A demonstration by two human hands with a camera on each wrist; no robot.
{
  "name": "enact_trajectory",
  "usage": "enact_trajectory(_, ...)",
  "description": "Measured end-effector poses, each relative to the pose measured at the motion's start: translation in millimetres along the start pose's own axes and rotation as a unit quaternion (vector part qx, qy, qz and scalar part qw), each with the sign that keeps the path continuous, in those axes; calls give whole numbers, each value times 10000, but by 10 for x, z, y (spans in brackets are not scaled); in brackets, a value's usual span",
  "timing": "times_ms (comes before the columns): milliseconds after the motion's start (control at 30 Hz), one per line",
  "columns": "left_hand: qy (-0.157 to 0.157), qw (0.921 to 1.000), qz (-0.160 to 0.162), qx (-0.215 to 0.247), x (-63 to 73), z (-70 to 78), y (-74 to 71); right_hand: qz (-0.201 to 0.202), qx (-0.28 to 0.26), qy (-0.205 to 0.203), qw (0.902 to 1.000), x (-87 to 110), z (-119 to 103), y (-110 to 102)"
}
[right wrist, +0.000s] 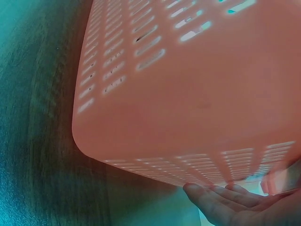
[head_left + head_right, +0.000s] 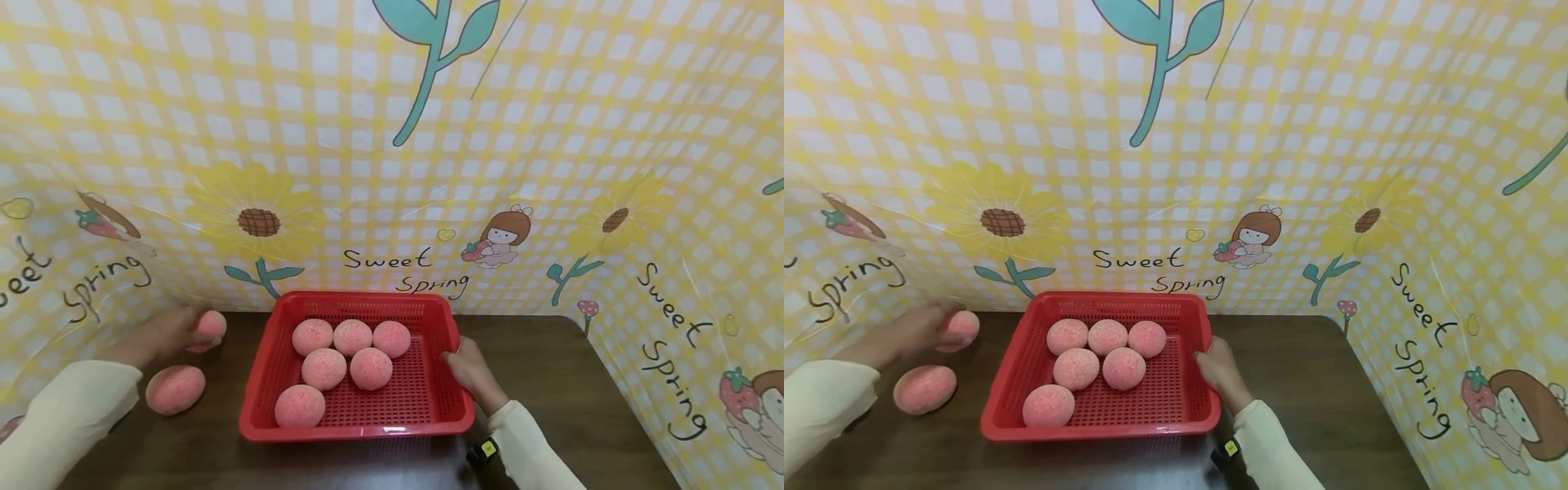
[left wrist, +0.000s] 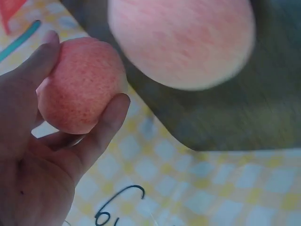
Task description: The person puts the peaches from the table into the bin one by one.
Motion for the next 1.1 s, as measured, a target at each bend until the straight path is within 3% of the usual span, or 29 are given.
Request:
enact_trajectory(67, -1, 9999, 92, -132, -36, 66, -32, 18, -9, 0, 10000, -2, 3, -10)
enact_trajectory(167, -10, 9905, 449, -1303, -89, 201, -105, 5, -15, 12, 10000, 0, 8, -12)
enact_trajectory(267, -72, 9835, 604, -1706, -130, 347, -131, -22, 4, 11, 10000, 8, 7, -7)
enact_trajectory(667, -424, 9861, 1043, -1220, -196, 953, -62, 30, 14, -54, 10000, 5, -17, -8)
enact_trajectory(900, 257, 9859, 1276, -1050, -209, 1303, 83, 4, 79, -16, 10000, 16, -15, 1)
enact_trajectory(1100, 674, 9847, 1112, -1160, -264, 1575, 341, 17, 79, -44, 10000, 14, -19, 0)
Point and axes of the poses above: each hand's wrist, its own x-axis away from the middle knuckle, its own y-axis out of the palm, z = x × y, the point moved 5 cm from there along -x, towards the middle knuckle, and after that the axes turned 10 degrees about -z, right-handed, at the moved point
